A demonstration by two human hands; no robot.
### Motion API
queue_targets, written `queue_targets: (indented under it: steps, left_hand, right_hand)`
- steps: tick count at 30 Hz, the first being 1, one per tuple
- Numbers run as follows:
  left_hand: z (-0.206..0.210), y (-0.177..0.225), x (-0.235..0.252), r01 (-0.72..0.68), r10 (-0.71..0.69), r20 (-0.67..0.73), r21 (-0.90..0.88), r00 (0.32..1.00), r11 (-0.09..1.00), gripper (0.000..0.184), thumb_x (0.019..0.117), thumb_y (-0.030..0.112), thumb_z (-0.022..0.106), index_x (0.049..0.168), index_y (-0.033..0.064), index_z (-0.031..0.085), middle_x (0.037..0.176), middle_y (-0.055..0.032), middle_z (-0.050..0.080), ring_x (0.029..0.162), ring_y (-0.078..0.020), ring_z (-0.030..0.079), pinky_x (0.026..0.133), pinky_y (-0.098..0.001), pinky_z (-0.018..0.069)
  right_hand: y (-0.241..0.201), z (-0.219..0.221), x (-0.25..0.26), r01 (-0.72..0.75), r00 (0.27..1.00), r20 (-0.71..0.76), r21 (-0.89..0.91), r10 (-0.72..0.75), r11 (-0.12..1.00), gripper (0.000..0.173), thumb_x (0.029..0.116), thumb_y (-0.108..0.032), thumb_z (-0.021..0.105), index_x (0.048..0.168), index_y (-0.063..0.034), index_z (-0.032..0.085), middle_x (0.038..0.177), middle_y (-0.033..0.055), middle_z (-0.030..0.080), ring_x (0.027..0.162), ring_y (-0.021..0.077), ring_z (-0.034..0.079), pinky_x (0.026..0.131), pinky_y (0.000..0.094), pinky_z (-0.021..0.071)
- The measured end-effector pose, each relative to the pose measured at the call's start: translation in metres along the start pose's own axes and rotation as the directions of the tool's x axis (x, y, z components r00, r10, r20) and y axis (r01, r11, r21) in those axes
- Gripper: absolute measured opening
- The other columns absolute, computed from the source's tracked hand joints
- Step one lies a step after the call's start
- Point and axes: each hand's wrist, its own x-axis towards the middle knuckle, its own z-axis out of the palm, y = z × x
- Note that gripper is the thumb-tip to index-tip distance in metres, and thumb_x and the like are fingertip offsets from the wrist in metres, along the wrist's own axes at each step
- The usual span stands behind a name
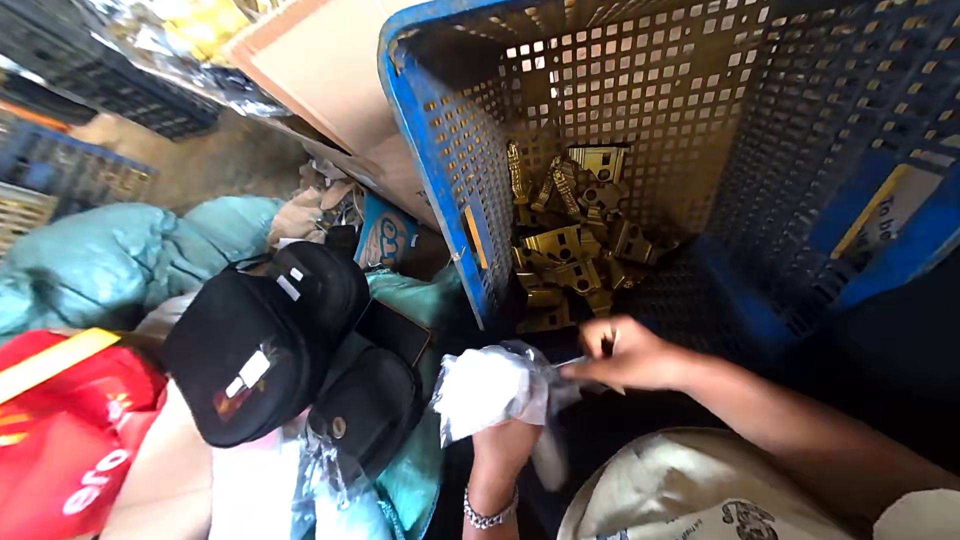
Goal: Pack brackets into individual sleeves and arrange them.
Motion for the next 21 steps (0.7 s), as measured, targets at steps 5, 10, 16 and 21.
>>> queue_targets:
  steps: [5, 10, 16, 21]
  left_hand:
    - [-0.013, 0.002, 0.016, -0.029, 0.022, -0.356, -0.014, 0.934, 0.999, 0.03, 0.0753, -0.009, 0.069, 0.104, -0.0021, 0.062, 0.091, 0.006, 0.073, 0.089, -0.0017, 0.07, 0.083, -0.0225, 0.0597]
    - [-0.013, 0.011, 0.022, -0.087, 0.079, -0.427, 0.001, 0.901, 0.996, 0.035, 0.0773, -0.005, 0.075, 0.108, -0.0043, 0.059, 0.094, 0.0058, 0.072, 0.092, -0.001, 0.07, 0.088, -0.0219, 0.0593]
    - [-0.002, 0.001, 0.027, -0.121, 0.135, -0.377, 0.061, 0.916, 0.991, 0.035, 0.0796, -0.004, 0.077, 0.109, -0.0125, 0.059, 0.099, 0.0036, 0.073, 0.098, 0.0015, 0.068, 0.092, -0.021, 0.0576]
    - [0.023, 0.001, 0.04, -0.228, 0.275, -0.291, 0.185, 0.916, 0.956, 0.04, 0.079, 0.005, 0.081, 0.106, -0.0169, 0.061, 0.099, -0.0027, 0.073, 0.099, 0.0049, 0.066, 0.093, -0.0162, 0.0544]
  right_hand:
    - [0.047, -0.024, 0.084, -0.428, 0.897, -0.08, -0.409, 0.436, 0.806, 0.053, 0.0942, -0.024, 0.076, 0.137, 0.0009, 0.058, 0.136, 0.0249, 0.057, 0.123, 0.0356, 0.057, 0.105, 0.0501, 0.0454]
    - [0.084, -0.003, 0.126, -0.539, 0.798, -0.192, -0.652, 0.571, 0.534, 0.07, 0.0932, -0.04, 0.073, 0.151, -0.0078, 0.05, 0.16, 0.0294, 0.029, 0.149, 0.0479, 0.025, 0.117, 0.0661, 0.0241]
    - [0.031, -0.037, 0.069, -0.342, 0.892, -0.282, 0.091, 0.353, 0.935, 0.045, 0.0962, -0.025, 0.071, 0.128, 0.0061, 0.061, 0.133, 0.0198, 0.06, 0.124, 0.0271, 0.056, 0.105, 0.0437, 0.0466]
    - [-0.008, -0.092, 0.009, 0.134, 0.989, -0.112, 0.432, -0.094, 0.892, 0.042, 0.0851, -0.04, 0.082, 0.12, -0.0261, 0.063, 0.106, -0.0037, 0.075, 0.095, 0.0127, 0.073, 0.085, 0.0329, 0.0624]
